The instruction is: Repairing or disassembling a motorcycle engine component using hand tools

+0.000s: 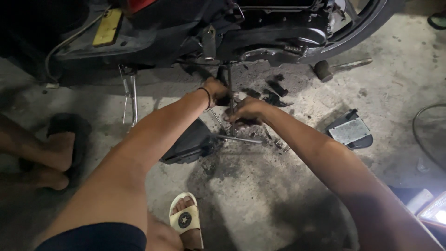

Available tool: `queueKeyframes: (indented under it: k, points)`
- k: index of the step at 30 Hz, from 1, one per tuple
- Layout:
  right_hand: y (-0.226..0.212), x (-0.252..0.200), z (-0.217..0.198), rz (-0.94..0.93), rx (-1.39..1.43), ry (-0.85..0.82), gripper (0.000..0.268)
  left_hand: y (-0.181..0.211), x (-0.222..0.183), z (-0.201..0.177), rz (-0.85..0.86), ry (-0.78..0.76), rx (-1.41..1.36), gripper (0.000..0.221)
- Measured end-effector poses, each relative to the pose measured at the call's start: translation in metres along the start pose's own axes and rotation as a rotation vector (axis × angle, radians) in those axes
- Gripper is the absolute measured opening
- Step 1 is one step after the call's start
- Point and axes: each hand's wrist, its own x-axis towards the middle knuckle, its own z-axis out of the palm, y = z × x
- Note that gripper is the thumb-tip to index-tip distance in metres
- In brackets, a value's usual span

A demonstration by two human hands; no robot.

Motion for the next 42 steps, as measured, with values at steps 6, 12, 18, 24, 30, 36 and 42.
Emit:
queueKeyframes:
  k: [6, 12, 18, 24, 30, 36, 42]
  points:
    - [0.000, -0.007, 0.012, 0.019, -0.205, 0.032, 0.051, 0.040, -0.087, -0.016, -0.099, 0.062, -0.036, 0.064]
    - [-0.009, -0.023, 0.022, 0.005, 0.080, 0.017, 0.041, -0.005, -0.039, -0.019, -0.002, 0.050, -0.306, 0.058]
    - [0.004, -0.010, 0.025, -0.010, 0.025, 0.036, 0.038, 0.000, -0.020, -0.004, 0.002, -0.020, -0.408, 0.033]
    - [0.010, 0.001, 0.027, -0.020, 0.054, 0.092, 0.030, -0.014, 0.014, 0.017, -0.031, -0.075, -0.245, 0.020]
    - [-0.035, -0.053, 0.016, -0.006, -0.016, -0.007, 0.041, 0.015, -0.018, 0.013, -0.082, 0.025, -0.126, 0.018]
    - [-0.023, -0.042, 0.030, -0.023, 0.123, -0.021, 0.044, 0.057, -0.076, -0.004, -0.340, 0.215, -0.055, 0.012]
    - [-0.030, -0.047, 0.040, -0.021, -0.114, 0.064, 0.048, -0.029, 0.014, -0.004, 0.079, -0.160, 0.175, 0.035]
